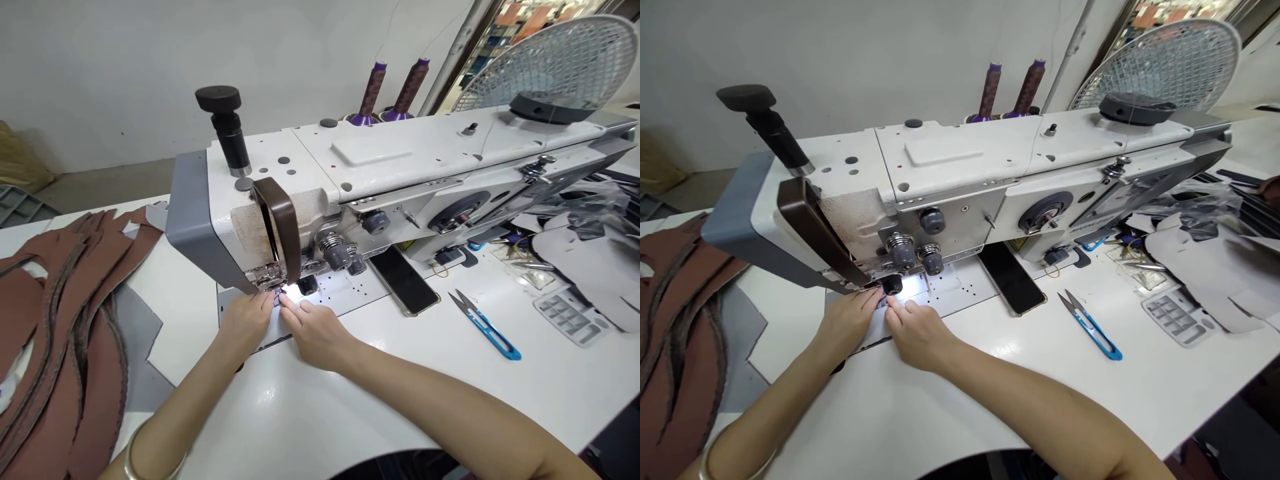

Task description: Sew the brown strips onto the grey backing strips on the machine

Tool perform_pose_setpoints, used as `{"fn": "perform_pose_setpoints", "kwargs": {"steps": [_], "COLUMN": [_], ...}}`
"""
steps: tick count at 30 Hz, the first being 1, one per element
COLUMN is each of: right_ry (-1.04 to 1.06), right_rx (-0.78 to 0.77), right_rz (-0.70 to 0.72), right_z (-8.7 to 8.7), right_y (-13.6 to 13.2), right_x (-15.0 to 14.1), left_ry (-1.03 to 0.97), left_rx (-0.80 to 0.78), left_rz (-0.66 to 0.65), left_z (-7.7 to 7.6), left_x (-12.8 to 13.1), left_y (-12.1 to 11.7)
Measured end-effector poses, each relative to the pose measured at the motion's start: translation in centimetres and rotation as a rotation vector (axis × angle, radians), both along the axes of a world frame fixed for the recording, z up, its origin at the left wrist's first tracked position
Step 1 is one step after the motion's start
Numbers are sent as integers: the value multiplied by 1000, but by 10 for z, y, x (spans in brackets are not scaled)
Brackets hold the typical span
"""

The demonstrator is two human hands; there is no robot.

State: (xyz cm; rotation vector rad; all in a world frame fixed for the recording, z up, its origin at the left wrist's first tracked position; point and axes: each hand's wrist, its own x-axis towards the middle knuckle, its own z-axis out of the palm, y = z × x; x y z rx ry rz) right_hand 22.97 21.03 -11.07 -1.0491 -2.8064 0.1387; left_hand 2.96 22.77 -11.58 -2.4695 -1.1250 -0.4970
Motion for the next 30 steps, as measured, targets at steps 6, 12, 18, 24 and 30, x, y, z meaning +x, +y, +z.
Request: {"fn": "perform_pose_setpoints", "kwargs": {"steps": [6,12,18,24,30], "right_ry": [-12,-12,-17,-28,-56], "right_rx": [3,19,12,28,26], "right_rz": [1,0,-16,-26,-39], "right_z": [-1,-4,-6,-6,-2], "right_y": [-1,0,-1,-1,-2], "right_x": [0,0,-1,-3,-3], "left_ry": [94,176,170,82,-35], "left_rx": [-109,-218,-167,-177,-112], "left_rz": [143,204,115,69,-24], "left_z": [-1,1,2,-2,-3], "left_x": [-1,-2,-4,-7,-7], "left_y": [1,3,5,7,2]}}
